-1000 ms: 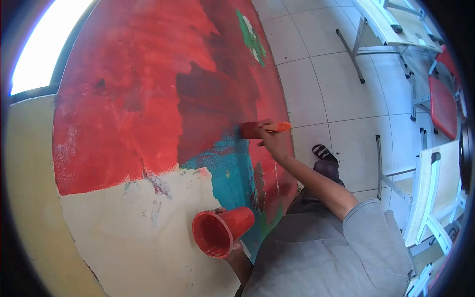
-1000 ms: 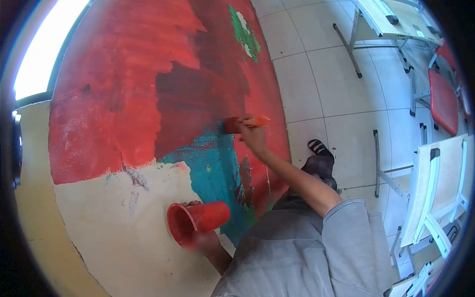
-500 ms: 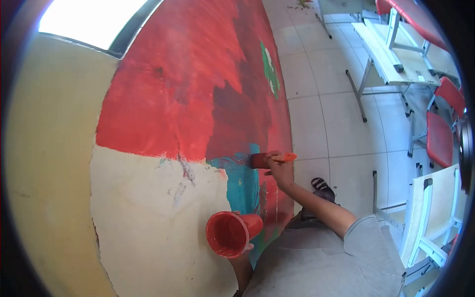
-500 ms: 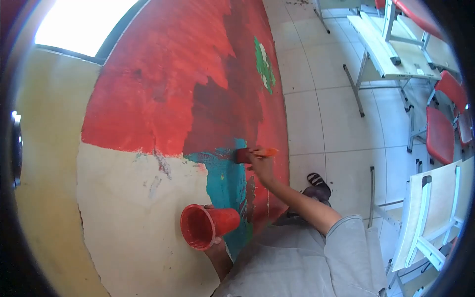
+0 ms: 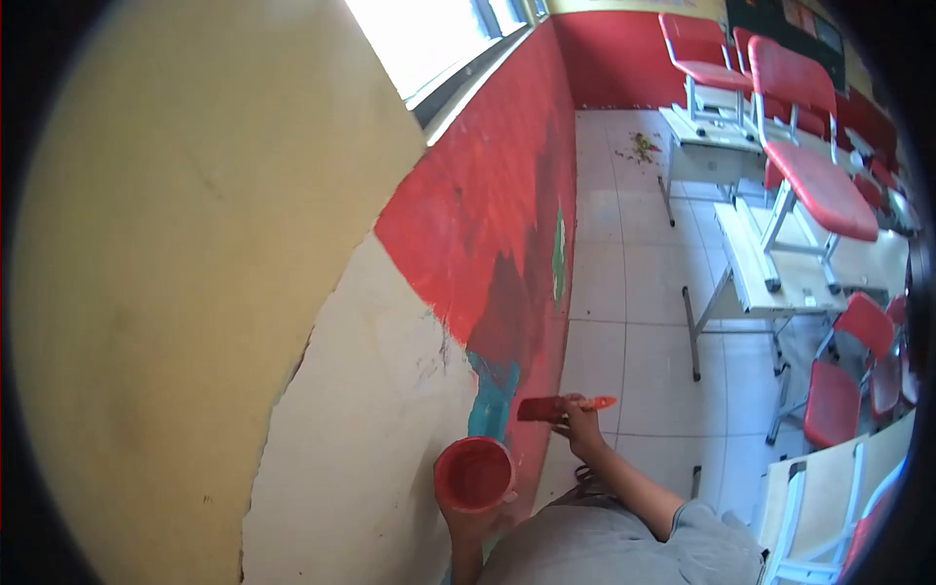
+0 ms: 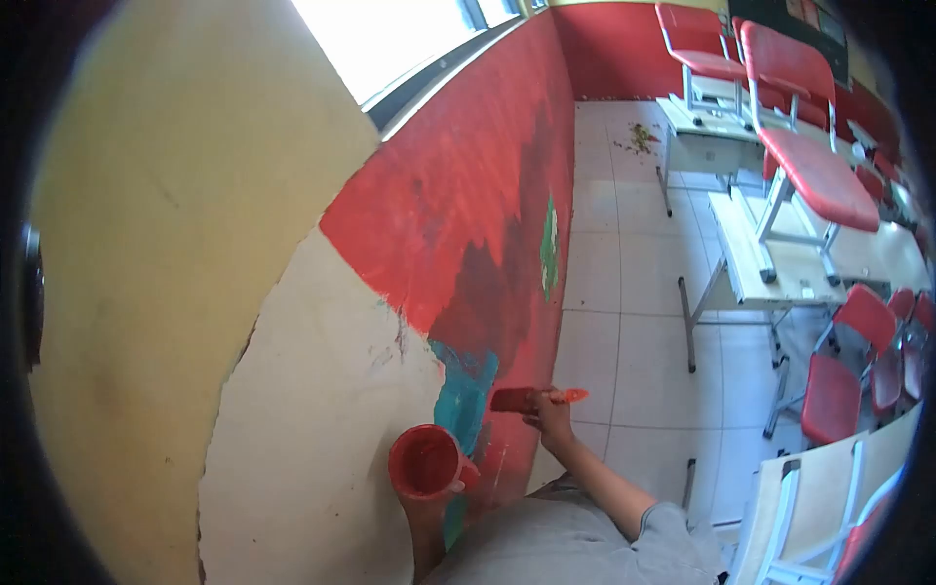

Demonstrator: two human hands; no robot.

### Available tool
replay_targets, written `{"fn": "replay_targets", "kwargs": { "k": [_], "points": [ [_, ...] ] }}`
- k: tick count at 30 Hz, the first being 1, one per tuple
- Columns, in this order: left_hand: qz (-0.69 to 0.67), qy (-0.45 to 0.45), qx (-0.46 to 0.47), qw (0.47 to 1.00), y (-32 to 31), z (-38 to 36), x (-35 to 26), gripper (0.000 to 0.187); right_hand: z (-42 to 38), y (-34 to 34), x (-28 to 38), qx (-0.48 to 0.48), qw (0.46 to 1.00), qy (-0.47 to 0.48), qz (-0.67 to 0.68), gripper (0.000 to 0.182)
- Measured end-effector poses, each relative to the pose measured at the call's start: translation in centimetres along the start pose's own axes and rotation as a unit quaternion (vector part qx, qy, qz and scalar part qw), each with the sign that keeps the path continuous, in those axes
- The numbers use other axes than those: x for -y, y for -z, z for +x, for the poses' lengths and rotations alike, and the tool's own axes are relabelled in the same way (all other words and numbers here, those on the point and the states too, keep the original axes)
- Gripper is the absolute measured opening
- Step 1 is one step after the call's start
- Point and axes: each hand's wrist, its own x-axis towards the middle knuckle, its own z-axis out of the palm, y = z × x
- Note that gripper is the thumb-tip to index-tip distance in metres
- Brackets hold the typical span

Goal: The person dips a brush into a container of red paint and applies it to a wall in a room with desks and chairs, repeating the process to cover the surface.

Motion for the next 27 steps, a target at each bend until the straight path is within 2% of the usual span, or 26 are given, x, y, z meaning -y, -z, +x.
{"fn": "replay_targets", "kwargs": {
  "k": [2,5,8,12,16,19,23,27],
  "points": [
    [0.006,0.026,-0.004,1.0,0.2,-0.3,0.1,0.081,-2.2,0.6,0.8,-0.018,0.999,-0.03,-0.022,0.022],
    [0.063,-0.013,-0.021,0.998,-0.5,-0.3,-1.8,0.081,-4.4,-1.8,6.2,0.033,0.996,0.075,-0.03,0.022],
    [-0.048,0.054,-0.042,0.997,-1.5,-0.8,-2.4,0.081,-7.5,-4.7,11.8,0.123,0.974,0.187,-0.042,0.022],
    [0.014,-0.02,-0.01,1.0,-1.2,-1.1,-1.3,0.082,-11.5,-7.4,16.3,0.231,0.935,0.265,-0.04,0.023],
    [0.042,-0.043,0.008,0.998,-1.3,-1.7,-1.8,0.082,-12.4,-8.1,16.8,0.244,0.931,0.271,-0.025,0.025],
    [0.019,-0.028,-0.002,0.999,-1.5,-2.9,-1.4,0.081,-12.3,-9.4,16.8,0.213,0.955,0.194,0.077,0.023],
    [0.023,-0.04,-0.003,0.999,-1.2,-3.3,-1.1,0.08,-11.0,-11.5,17.1,0.315,0.922,0.16,0.159,0.02],
    [0.008,-0.046,-0.025,0.999,-0.9,-3.5,-1.5,0.079,-10.5,-15.1,17.0,0.34,0.887,0.233,0.208,0.019]
  ]
}}
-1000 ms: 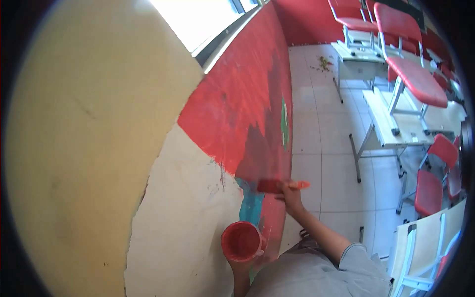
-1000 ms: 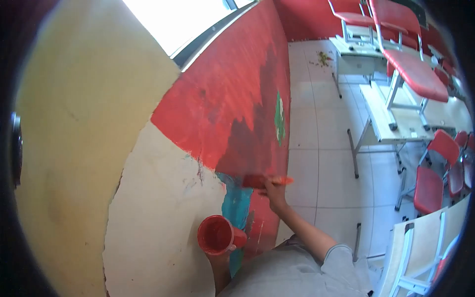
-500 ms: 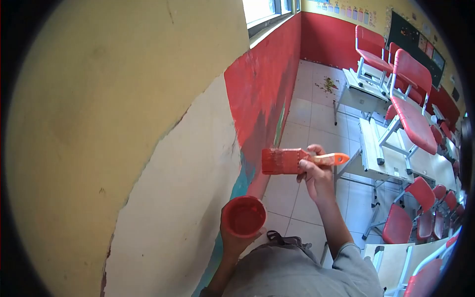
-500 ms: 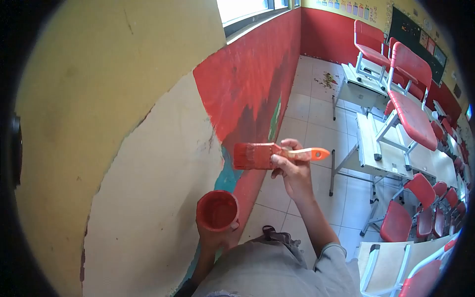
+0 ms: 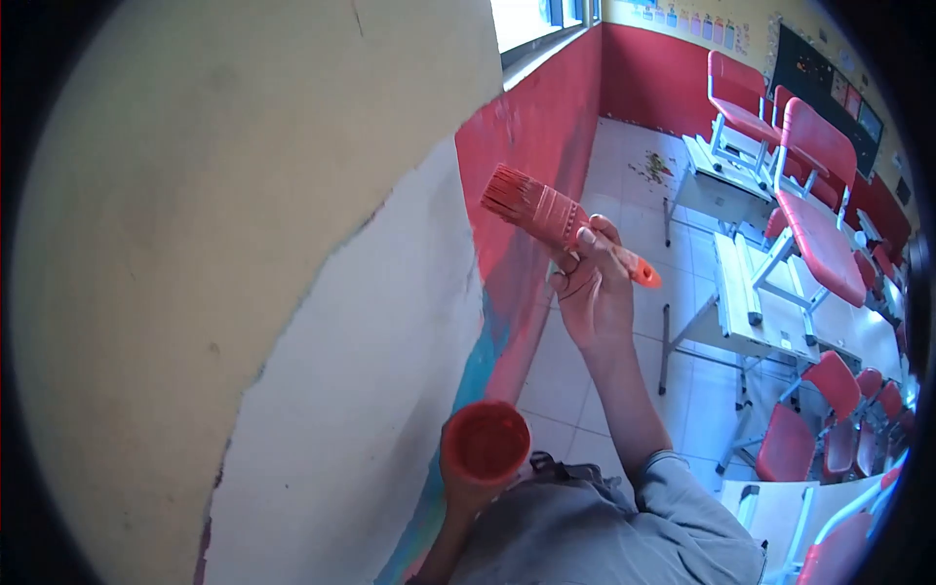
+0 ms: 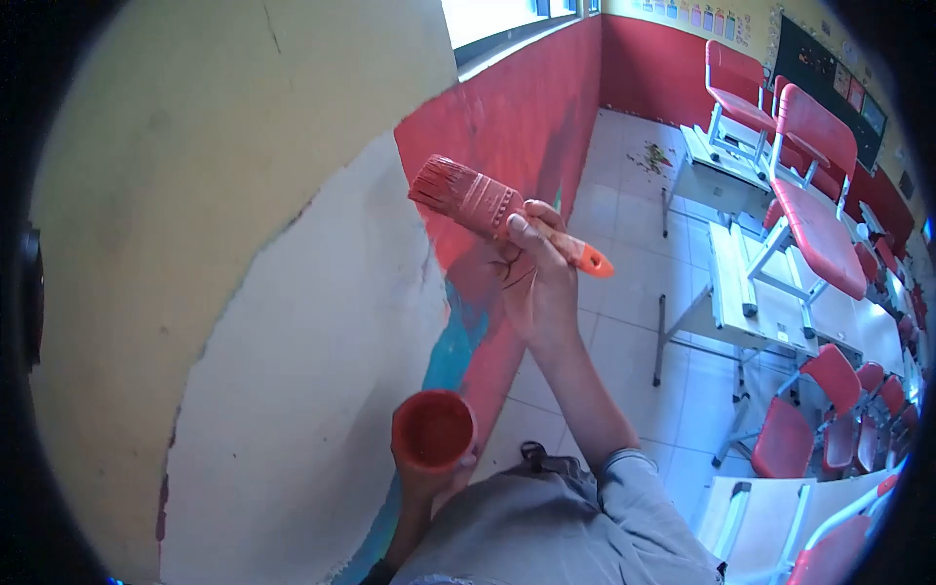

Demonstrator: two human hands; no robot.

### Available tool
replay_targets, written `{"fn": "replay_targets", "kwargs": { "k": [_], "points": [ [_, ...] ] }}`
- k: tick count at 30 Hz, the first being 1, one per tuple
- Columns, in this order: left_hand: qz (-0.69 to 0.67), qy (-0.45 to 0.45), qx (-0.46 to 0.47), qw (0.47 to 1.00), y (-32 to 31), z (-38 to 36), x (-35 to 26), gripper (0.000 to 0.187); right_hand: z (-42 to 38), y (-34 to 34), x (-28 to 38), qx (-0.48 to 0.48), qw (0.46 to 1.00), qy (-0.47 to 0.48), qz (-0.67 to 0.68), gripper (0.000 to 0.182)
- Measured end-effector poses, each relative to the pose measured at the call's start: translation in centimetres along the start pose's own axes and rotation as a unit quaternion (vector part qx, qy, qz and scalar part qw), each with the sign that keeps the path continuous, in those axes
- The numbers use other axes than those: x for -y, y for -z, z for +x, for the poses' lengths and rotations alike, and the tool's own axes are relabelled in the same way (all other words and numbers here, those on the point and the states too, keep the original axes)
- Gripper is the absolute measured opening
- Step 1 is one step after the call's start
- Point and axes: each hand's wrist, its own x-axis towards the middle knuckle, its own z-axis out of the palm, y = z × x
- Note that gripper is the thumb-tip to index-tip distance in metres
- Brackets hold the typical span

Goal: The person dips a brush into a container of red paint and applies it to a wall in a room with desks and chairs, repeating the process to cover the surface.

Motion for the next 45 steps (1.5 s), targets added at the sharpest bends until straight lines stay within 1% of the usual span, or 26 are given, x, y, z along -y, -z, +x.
{"fn": "replay_targets", "kwargs": {
  "k": [2,4,5,7,8,11,12,14,17,19,21,22,26,28,29,31,33,36,37,40,42,44,45],
  "points": [
    [-0.007,-0.005,-0.011,1.0,0.3,-0.5,0.5,0.078,0.5,-1.2,-0.9,-0.003,1.0,0.019,0.006,0.019],
    [-0.028,0.025,-0.011,0.999,0.9,-1.2,2.1,0.081,0.7,-2.0,-1.7,-0.01,0.999,0.03,0.021,0.019],
    [-0.016,0.009,-0.005,1.0,1.1,-1.4,2.6,0.08,0.8,-2.2,-2.1,-0.015,0.999,0.031,0.033,0.02],
    [-0.022,0.014,0.013,1.0,1.7,-1.5,3.2,0.08,1.1,-2.3,-3.1,-0.027,0.997,0.04,0.052,0.02],
    [-0.041,0.034,0.025,0.998,2.0,-1.7,3.7,0.08,1.3,-2.2,-3.7,-0.036,0.997,0.047,0.058,0.021],
    [-0.067,0.053,0.013,0.996,2.3,-2.0,3.8,0.081,1.5,-2.6,-4.6,-0.06,0.993,0.066,0.076,0.022],
    [-0.058,0.047,0.001,0.997,2.2,-1.9,3.8,0.084,1.6,-2.6,-4.8,-0.067,0.992,0.073,0.082,0.022],
    [-0.028,0.035,-0.025,0.999,1.2,-1.3,2.5,0.093,2.0,-2.2,-5.3,-0.043,0.991,0.077,0.097,0.022],
    [-0.004,0.012,-0.026,1.0,1.0,-0.5,1.1,0.1,2.5,-1.9,-6.0,-0.028,0.99,0.07,0.117,0.022],
    [-0.025,0.027,-0.012,0.999,1.7,-0.7,1.9,0.096,2.7,-1.7,-6.5,-0.021,0.988,0.069,0.135,0.022],
    [-0.062,0.059,-0.005,0.996,2.7,-1.7,4.1,0.089,2.9,-1.2,-7.1,-0.008,0.985,0.07,0.154,0.022],
    [-0.076,0.068,-0.004,0.995,2.5,-1.5,4.0,0.086,2.9,-1.2,-7.1,-0.012,0.986,0.068,0.153,0.021],
    [-0.064,0.068,-0.007,0.996,2.5,-1.0,3.8,0.086,3.2,-1.5,-7.0,-0.016,0.985,0.07,0.154,0.019],
    [-0.059,0.111,-0.004,0.992,2.5,-1.2,3.6,0.089,3.1,-1.4,-7.0,-0.016,0.986,0.067,0.151,0.019],
    [-0.062,0.146,0.0,0.987,2.4,-1.2,3.1,0.093,3.1,-1.3,-7.1,-0.015,0.987,0.063,0.147,0.019],
    [-0.077,0.145,-0.007,0.986,1.9,-0.8,2.3,0.092,3.0,-1.4,-7.2,-0.014,0.987,0.061,0.146,0.019],
    [-0.099,0.072,-0.03,0.992,1.3,-0.4,2.0,0.084,2.9,-1.6,-7.3,-0.012,0.986,0.066,0.153,0.02],
    [-0.106,0.114,-0.021,0.988,2.9,-1.7,4.2,0.081,2.7,-1.5,-7.4,-0.031,0.989,0.054,0.136,0.02],
    [-0.108,0.122,-0.023,0.986,2.9,-1.6,4.1,0.08,2.6,-1.5,-7.4,-0.027,0.989,0.058,0.132,0.02],
    [-0.082,0.095,-0.035,0.991,2.5,-1.3,3.3,0.077,2.2,-1.3,-7.4,-0.019,0.99,0.069,0.118,0.019],
    [-0.032,0.042,-0.031,0.998,1.7,-0.4,1.9,0.076,2.1,-1.0,-7.6,-0.019,0.992,0.07,0.106,0.018],
    [-0.048,0.08,-0.014,0.996,2.7,-1.1,3.2,0.077,2.2,-1.1,-7.7,-0.026,0.991,0.074,0.112,0.018],
    [-0.051,0.081,-0.015,0.995,3.0,-1.5,3.7,0.078,2.3,-1.2,-7.7,-0.03,0.99,0.077,0.115,0.019]
  ]
}}
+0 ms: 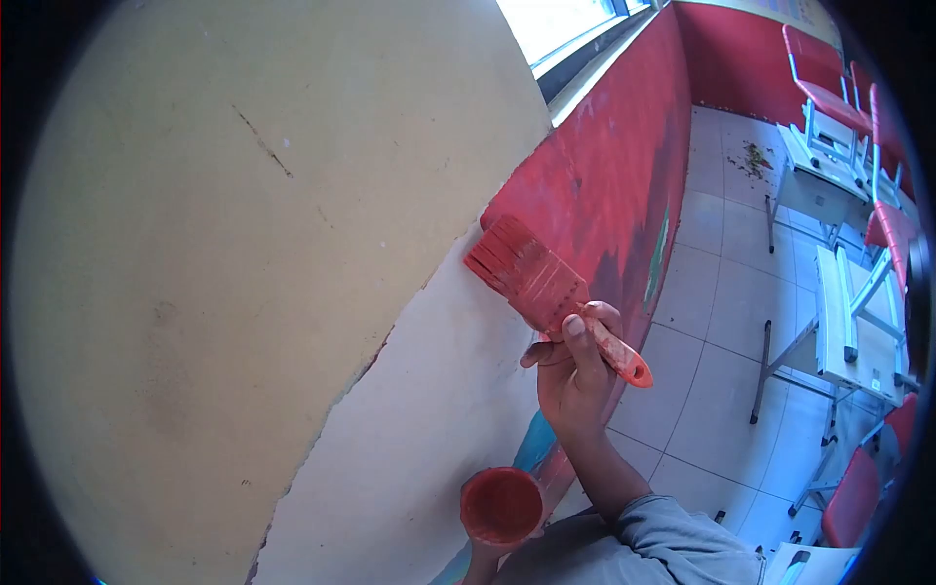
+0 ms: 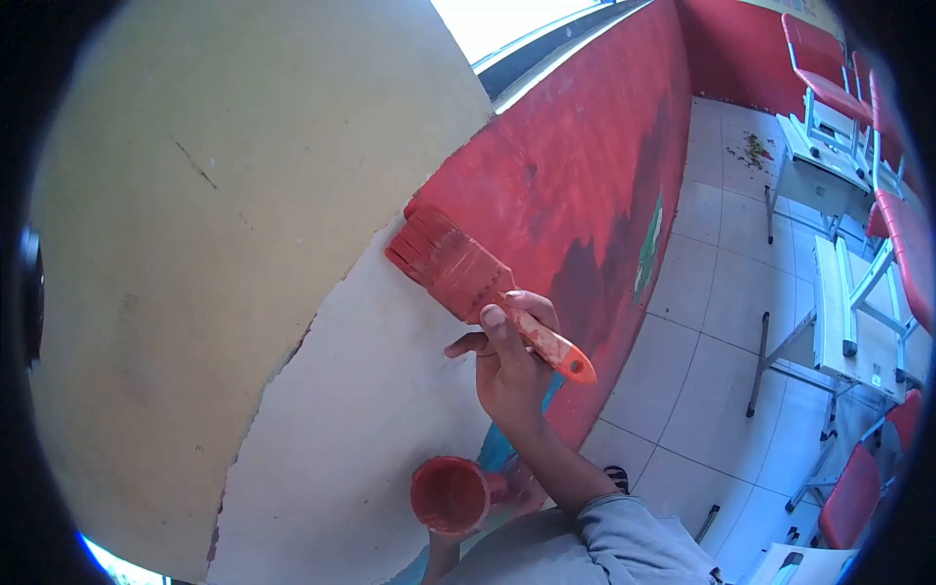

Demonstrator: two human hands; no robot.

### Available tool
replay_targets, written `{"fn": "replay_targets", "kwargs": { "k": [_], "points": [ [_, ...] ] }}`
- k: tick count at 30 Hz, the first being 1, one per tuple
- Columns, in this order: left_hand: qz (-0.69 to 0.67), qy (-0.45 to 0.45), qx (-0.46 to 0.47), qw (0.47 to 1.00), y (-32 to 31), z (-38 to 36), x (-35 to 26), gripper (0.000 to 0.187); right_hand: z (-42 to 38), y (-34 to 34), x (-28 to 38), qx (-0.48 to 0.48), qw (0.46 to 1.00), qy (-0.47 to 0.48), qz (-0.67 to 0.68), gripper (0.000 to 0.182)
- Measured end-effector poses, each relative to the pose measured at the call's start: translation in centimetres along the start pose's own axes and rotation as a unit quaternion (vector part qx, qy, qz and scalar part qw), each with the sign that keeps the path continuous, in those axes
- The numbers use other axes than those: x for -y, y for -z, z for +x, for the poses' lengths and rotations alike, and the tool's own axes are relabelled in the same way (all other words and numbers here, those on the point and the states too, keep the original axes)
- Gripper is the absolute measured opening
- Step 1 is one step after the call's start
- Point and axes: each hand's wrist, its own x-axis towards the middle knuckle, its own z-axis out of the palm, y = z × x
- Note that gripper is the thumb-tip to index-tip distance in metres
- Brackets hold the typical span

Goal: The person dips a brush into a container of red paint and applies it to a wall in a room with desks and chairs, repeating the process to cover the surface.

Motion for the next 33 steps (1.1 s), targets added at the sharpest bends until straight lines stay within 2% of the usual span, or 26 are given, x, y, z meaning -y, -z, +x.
{"fn": "replay_targets", "kwargs": {
  "k": [3,6,21,24,27,29,33],
  "points": [
    [-0.002,-0.032,-0.019,0.999,-1.5,0.7,-1.9,0.079,0.2,-1.0,0.2,-0.006,1.0,0.011,0.006,0.018],
    [-0.004,-0.007,-0.004,1.0,-0.4,0.1,-0.5,0.077,0.4,-1.0,-0.1,0.028,0.999,0.013,0.026,0.018],
    [0.012,-0.013,-0.004,1.0,-0.2,-0.1,0.0,0.074,-0.4,0.4,-0.2,-0.013,0.999,-0.034,-0.025,0.019],
    [0.025,-0.018,0.004,1.0,-0.1,0.0,-0.1,0.076,-0.1,-0.2,0.5,0.01,1.0,0.0,0.0,0.018],
    [0.029,-0.03,-0.019,0.999,-2.1,0.5,-2.5,0.08,0.3,-1.6,0.3,-0.003,0.999,0.004,-0.031,0.017],
    [0.037,-0.017,-0.009,0.999,-1.2,0.2,-1.6,0.081,0.0,-1.0,-0.5,-0.016,0.999,-0.017,-0.041,0.016],
    [0.03,-0.051,-0.032,0.998,-2.1,0.5,-2.6,0.085,-1.5,0.2,0.6,-0.065,0.995,-0.054,-0.045,0.011]
  ]
}}
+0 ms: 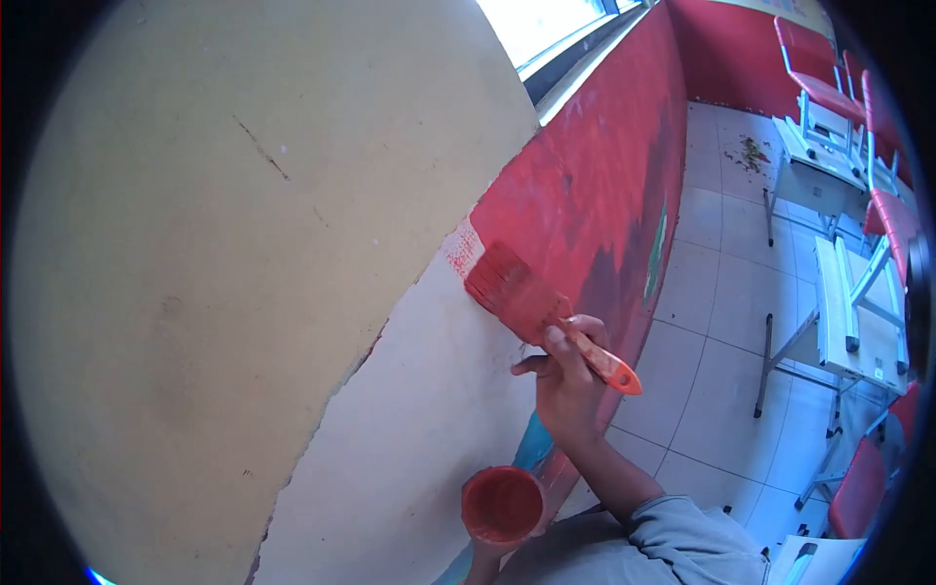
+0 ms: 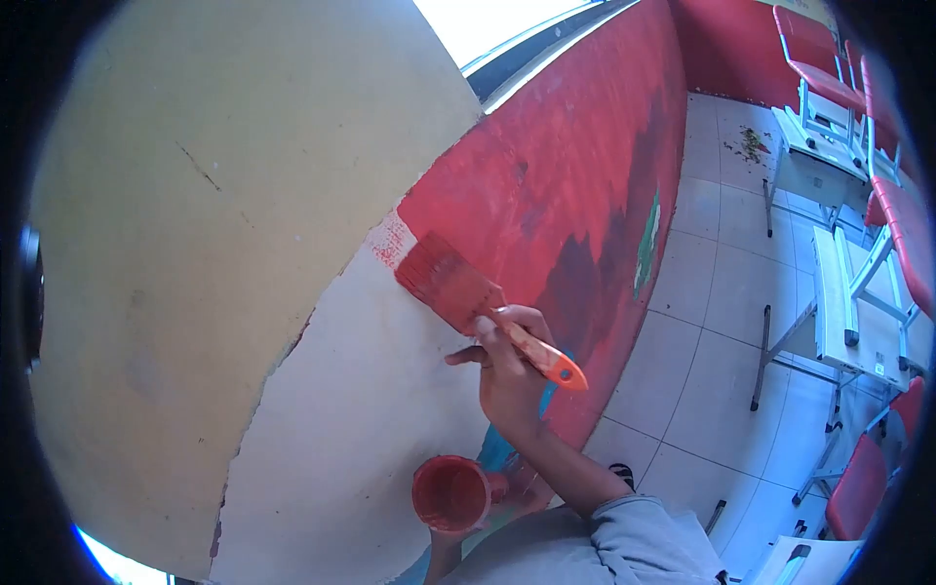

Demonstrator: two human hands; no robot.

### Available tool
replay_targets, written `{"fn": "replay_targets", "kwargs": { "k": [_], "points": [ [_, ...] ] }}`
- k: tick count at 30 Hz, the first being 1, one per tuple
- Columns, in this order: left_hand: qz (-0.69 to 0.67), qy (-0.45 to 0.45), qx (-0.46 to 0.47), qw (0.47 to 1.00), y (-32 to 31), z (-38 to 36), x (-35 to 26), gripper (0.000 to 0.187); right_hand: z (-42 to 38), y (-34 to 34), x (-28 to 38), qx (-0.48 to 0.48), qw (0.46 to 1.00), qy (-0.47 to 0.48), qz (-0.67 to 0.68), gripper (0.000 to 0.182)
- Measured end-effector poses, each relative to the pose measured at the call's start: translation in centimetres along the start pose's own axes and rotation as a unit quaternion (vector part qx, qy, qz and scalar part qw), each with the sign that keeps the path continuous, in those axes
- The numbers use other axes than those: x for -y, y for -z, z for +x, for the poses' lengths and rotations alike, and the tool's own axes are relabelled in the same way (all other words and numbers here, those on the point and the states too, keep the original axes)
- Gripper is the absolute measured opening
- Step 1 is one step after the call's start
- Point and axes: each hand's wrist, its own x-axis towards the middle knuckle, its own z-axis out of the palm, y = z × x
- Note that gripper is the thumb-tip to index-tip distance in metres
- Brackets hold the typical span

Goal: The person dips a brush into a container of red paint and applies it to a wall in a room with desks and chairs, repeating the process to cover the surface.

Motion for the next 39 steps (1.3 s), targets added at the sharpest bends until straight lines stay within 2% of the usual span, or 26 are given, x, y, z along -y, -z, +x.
{"fn": "replay_targets", "kwargs": {
  "k": [3,6,9,11,13,14,16,18,20,23,26,28,31,34,37,39],
  "points": [
    [-0.014,0.025,0.002,1.0,1.6,-0.9,2.0,0.087,0.1,-0.9,1.6,0.015,0.999,0.024,0.04,0.011],
    [-0.017,0.022,0.004,1.0,1.1,-0.9,1.7,0.088,1.2,-2.2,1.3,0.042,0.996,0.082,0.002,0.017],
    [-0.052,0.066,0.026,0.996,1.2,-1.1,1.6,0.088,0.9,-0.6,-0.3,0.009,0.998,0.038,-0.038,0.016],
    [-0.15,0.085,0.133,0.976,-0.1,0.9,-2.6,0.09,-0.3,2.1,-0.8,-0.024,0.999,-0.012,-0.048,0.016],
    [-0.134,0.076,0.135,0.979,-0.5,1.0,-3.3,0.091,-1.5,4.6,0.3,-0.053,0.997,-0.029,-0.058,0.015],
    [-0.067,0.06,0.086,0.992,-0.4,0.2,-2.1,0.091,-1.8,5.1,0.6,-0.067,0.995,-0.039,-0.063,0.015],
    [-0.013,0.052,0.033,0.998,-0.6,-0.4,-1.2,0.09,-1.4,4.0,1.9,-0.033,0.998,-0.008,-0.052,0.016],
    [-0.038,0.074,0.026,0.996,-1.0,-0.3,-1.4,0.092,-0.4,1.6,3.2,0.001,0.999,0.02,-0.033,0.015],
    [-0.087,0.072,0.067,0.991,-0.7,-0.2,-1.4,0.09,0.8,-0.7,3.2,0.041,0.998,0.051,-0.007,0.014],
    [-0.101,0.049,0.087,0.99,-0.1,-0.6,-0.8,0.089,1.5,-0.1,0.7,0.049,0.999,0.005,0.021,0.014],
    [-0.044,0.031,0.102,0.993,-0.4,-0.4,-1.7,0.088,-1.3,5.9,-1.1,-0.081,0.991,-0.047,-0.093,0.013],
    [-0.021,0.02,0.096,0.995,-0.6,-0.2,-1.9,0.088,-3.2,8.8,-0.4,-0.127,0.983,-0.082,-0.102,0.016],
    [-0.027,0.003,0.063,0.998,-0.2,-0.4,-1.2,0.088,-4.1,10.2,0.4,-0.151,0.98,-0.046,-0.118,0.016],
    [-0.051,0.024,0.073,0.996,0.0,-0.8,-0.7,0.089,-2.0,4.6,2.8,-0.048,0.995,0.023,-0.087,0.017],
    [-0.045,0.052,0.125,0.99,-0.4,-0.4,-0.9,0.091,-0.7,3.1,2.3,0.009,0.998,-0.005,-0.066,0.016],
    [-0.031,0.047,0.134,0.989,-0.5,-0.3,-1.2,0.091,-1.6,6.5,0.3,-0.043,0.994,-0.065,-0.081,0.012]
  ]
}}
